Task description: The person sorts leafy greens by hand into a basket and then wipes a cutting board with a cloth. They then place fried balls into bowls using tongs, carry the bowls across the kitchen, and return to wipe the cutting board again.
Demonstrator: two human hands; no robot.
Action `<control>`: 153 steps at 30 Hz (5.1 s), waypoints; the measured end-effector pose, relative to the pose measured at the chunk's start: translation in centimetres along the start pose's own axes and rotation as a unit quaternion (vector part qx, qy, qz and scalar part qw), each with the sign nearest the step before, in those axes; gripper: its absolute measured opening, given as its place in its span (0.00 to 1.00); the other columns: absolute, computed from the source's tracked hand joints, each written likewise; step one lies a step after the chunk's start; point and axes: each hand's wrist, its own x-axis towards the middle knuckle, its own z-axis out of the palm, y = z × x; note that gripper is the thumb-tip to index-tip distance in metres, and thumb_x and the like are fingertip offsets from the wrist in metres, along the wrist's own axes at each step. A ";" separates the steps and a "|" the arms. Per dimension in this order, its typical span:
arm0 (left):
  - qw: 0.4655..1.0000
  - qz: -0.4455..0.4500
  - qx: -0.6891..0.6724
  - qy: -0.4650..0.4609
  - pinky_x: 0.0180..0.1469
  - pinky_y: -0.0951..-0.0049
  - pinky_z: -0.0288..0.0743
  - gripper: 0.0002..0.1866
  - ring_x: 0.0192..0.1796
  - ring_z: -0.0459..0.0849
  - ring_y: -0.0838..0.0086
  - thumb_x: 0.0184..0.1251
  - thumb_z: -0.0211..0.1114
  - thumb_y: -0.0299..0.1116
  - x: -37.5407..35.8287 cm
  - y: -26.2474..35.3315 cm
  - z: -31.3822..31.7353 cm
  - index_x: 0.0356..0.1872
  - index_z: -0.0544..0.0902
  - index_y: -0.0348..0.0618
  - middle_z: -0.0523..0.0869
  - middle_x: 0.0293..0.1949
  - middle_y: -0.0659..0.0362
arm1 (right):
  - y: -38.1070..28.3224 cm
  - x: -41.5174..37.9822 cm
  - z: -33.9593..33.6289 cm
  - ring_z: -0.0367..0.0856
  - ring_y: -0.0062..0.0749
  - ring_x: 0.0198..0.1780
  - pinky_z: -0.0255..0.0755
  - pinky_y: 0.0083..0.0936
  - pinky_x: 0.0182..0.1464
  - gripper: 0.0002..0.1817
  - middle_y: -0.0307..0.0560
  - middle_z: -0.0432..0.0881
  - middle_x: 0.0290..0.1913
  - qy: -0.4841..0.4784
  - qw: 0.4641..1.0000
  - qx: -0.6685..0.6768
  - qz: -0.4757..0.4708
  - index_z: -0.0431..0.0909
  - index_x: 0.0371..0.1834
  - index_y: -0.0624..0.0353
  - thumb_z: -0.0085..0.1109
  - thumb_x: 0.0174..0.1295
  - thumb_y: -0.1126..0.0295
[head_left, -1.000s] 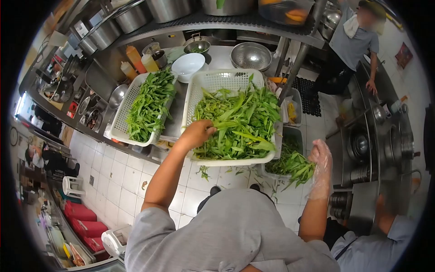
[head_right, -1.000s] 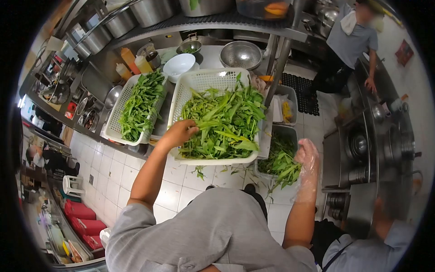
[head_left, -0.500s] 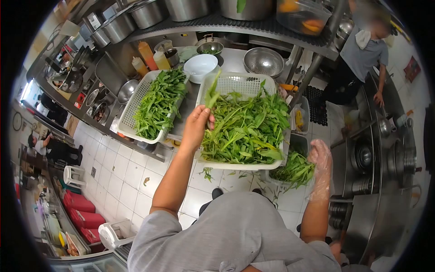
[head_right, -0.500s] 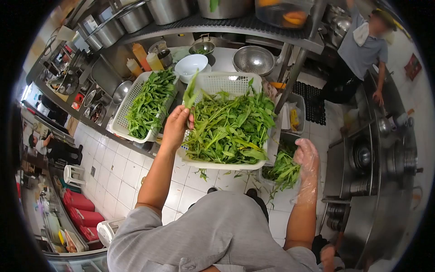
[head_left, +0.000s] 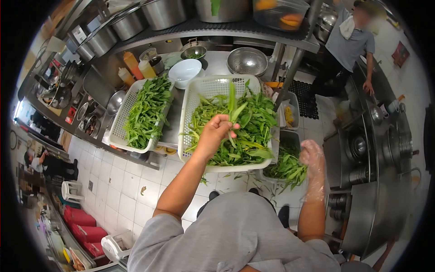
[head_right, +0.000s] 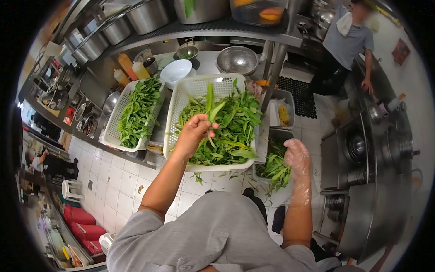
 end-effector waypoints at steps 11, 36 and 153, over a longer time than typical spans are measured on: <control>0.814 0.400 0.418 0.056 0.53 0.64 0.72 0.18 0.50 0.79 0.55 0.57 0.67 0.29 0.0 0.1 5.2 0.49 0.77 0.36 0.81 0.46 0.48 | 0.4 -2.0 -3.5 0.54 0.12 0.16 0.45 0.15 0.19 0.06 0.27 0.59 0.16 0.088 0.996 -0.014 0.003 0.76 0.29 0.55 0.57 0.61 0.67; 0.995 0.049 0.053 0.065 0.20 0.85 0.53 0.13 0.18 0.59 0.88 0.70 0.53 0.34 -1.0 2.5 -3.5 0.51 0.79 0.46 0.63 0.18 0.73 | 1.3 1.2 2.6 0.55 0.10 0.17 0.46 0.14 0.19 0.04 0.25 0.60 0.18 -0.062 0.997 0.023 0.051 0.76 0.33 0.56 0.57 0.62 0.68; 0.827 0.307 0.466 -0.065 0.45 0.61 0.74 0.13 0.45 0.77 0.54 0.59 0.63 0.32 1.4 -3.6 14.5 0.43 0.77 0.36 0.77 0.46 0.49 | -9.5 4.4 -0.9 0.70 0.17 0.29 0.62 0.16 0.31 0.17 0.36 0.82 0.38 0.160 0.949 -0.256 -0.091 0.82 0.46 0.52 0.55 0.60 0.55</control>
